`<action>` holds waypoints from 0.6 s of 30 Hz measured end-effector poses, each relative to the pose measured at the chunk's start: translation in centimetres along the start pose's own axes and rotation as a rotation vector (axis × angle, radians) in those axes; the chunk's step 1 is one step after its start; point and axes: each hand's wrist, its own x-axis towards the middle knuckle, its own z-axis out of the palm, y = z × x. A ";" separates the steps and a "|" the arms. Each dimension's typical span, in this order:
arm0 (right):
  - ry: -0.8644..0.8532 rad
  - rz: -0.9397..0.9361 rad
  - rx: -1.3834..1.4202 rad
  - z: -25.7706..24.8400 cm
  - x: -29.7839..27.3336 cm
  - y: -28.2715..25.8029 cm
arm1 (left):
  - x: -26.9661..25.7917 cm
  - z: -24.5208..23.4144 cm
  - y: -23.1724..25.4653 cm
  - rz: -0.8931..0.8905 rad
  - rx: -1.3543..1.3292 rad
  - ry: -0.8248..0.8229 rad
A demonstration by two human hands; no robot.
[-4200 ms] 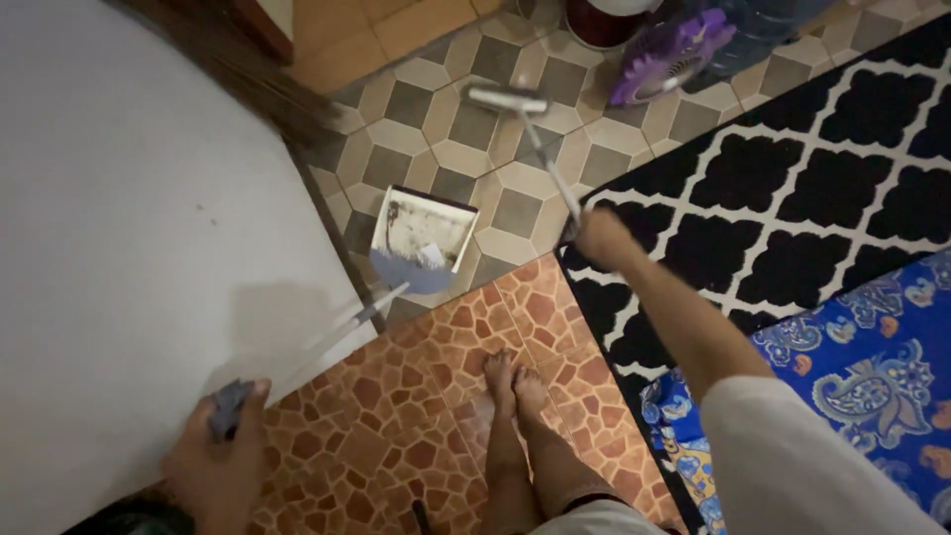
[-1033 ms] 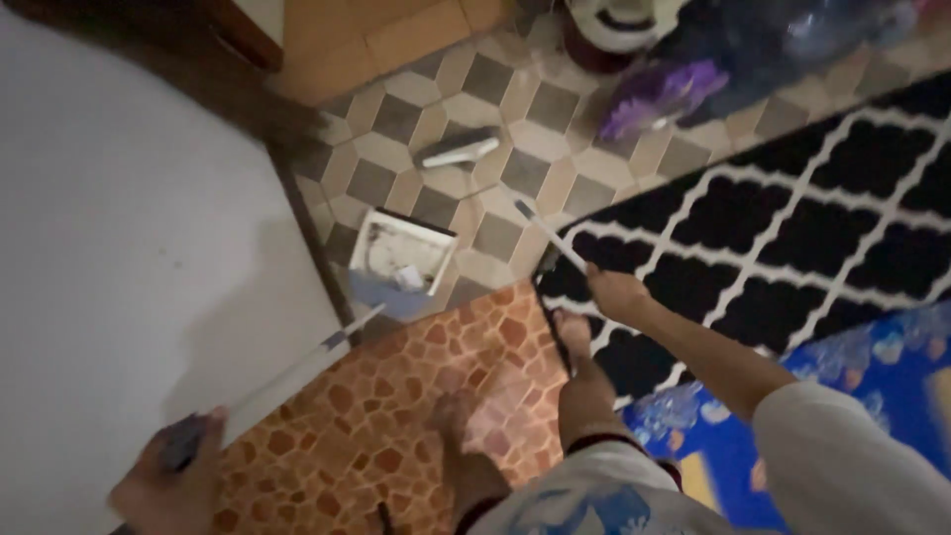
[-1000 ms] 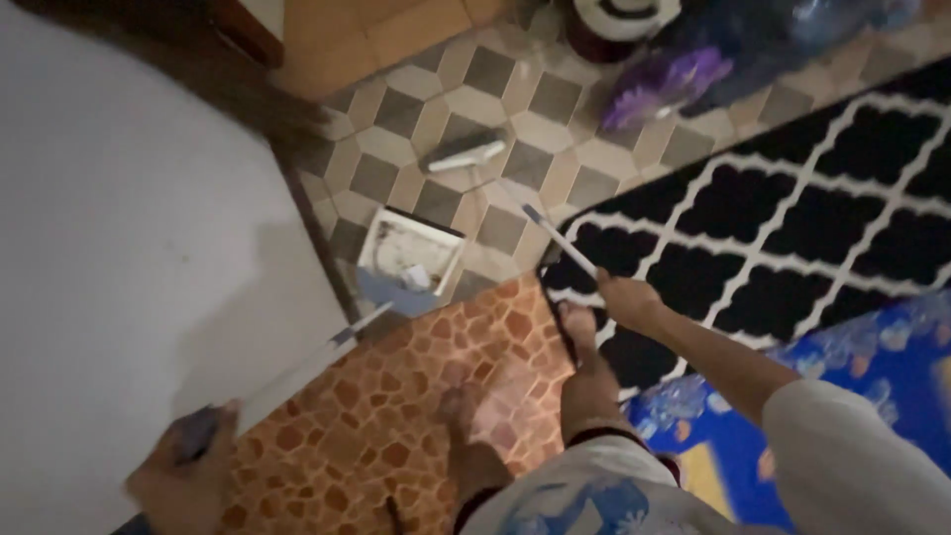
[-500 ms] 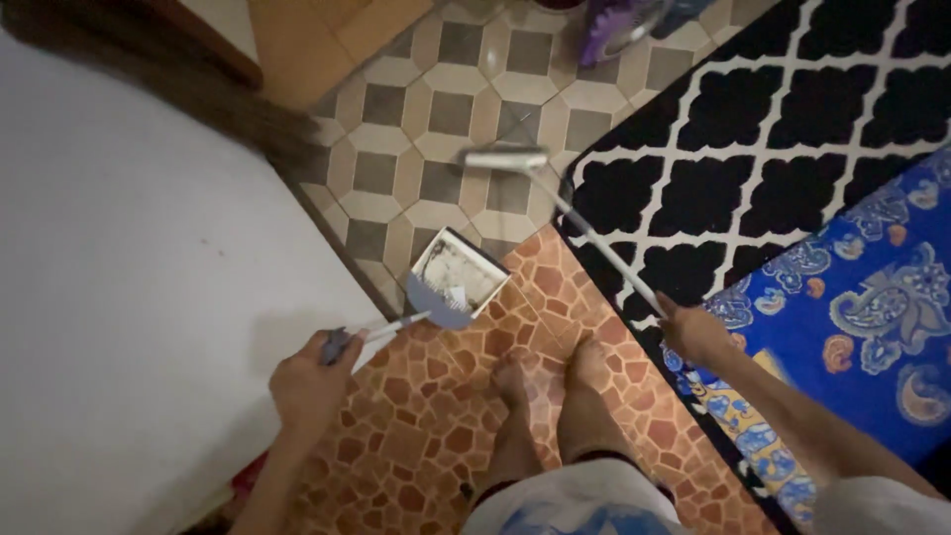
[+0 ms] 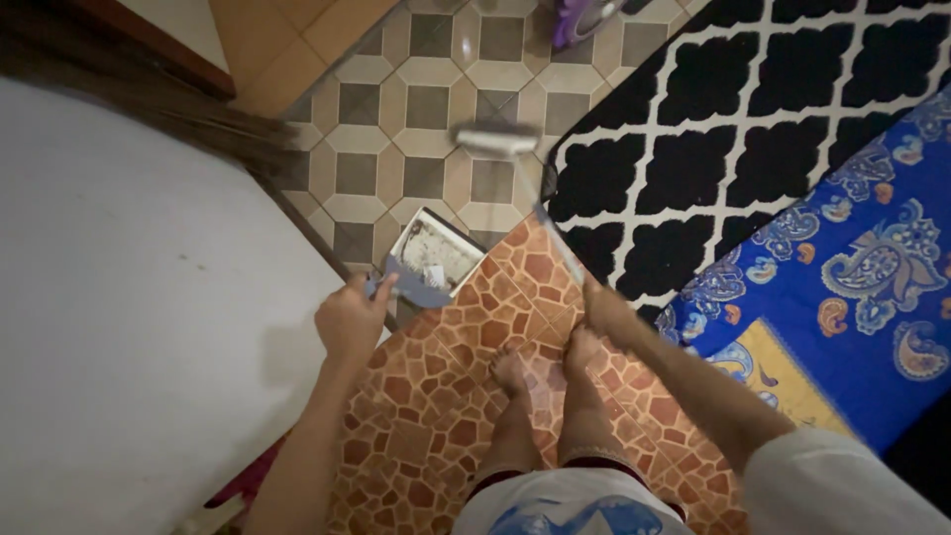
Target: The person sweeps debris from the floor using a small broom and dustpan, moving between different sections of the room and clearing items aside to reach corners.
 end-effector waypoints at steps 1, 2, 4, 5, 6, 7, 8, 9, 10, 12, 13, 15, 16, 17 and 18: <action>-0.037 -0.018 0.071 2.4 -3.0 -0.1 | 0.3 0.3 0.3 -0.005 0.000 -0.003; -0.074 -0.041 0.173 4.7 -6.3 -0.5 | 0.8 0.6 0.7 -0.002 -0.042 -0.002; -0.161 -0.075 0.390 7.1 -11.7 -1.4 | 1.6 0.9 1.5 -0.017 -0.077 0.012; -0.186 -0.085 0.436 7.2 -14.2 -2.0 | 1.9 1.0 2.0 -0.014 -0.071 0.015; -0.210 -0.053 0.461 6.5 -16.1 -2.6 | 2.2 1.0 2.4 -0.010 -0.064 0.018; -0.240 0.009 0.479 5.5 -18.4 -2.9 | 2.2 0.9 2.4 -0.015 -0.065 0.012; -0.271 0.084 0.490 3.8 -20.3 -3.0 | 2.0 0.8 2.4 -0.031 -0.038 -0.058; -0.275 0.129 0.478 1.1 -20.4 -2.5 | 2.1 0.4 2.4 -0.045 -0.007 -0.118; -0.271 0.155 0.453 -1.6 -20.0 -2.1 | 1.9 0.1 2.4 -0.048 -0.005 -0.115; -0.230 0.134 0.393 -5.6 -18.2 -1.9 | 1.3 -0.4 2.0 -0.082 -0.093 -0.133; -0.202 0.107 0.358 -7.0 -16.6 -1.5 | 0.9 -0.8 1.5 -0.085 -0.089 -0.129; 0.107 -0.263 0.157 -9.1 -10.9 -1.4 | -0.5 -1.5 0.3 -0.002 -0.093 -0.101; 0.150 -0.289 0.103 -9.4 -8.8 -1.5 | -1.7 -1.8 -0.1 -0.002 -0.092 -0.097; 0.199 -0.314 0.048 -9.6 -6.4 -1.8 | -3.0 -2.0 -0.4 -0.033 -0.076 -0.127; 0.215 -0.290 0.010 -9.9 -3.7 -2.6 | -3.5 -2.1 -0.7 -0.064 -0.059 -0.156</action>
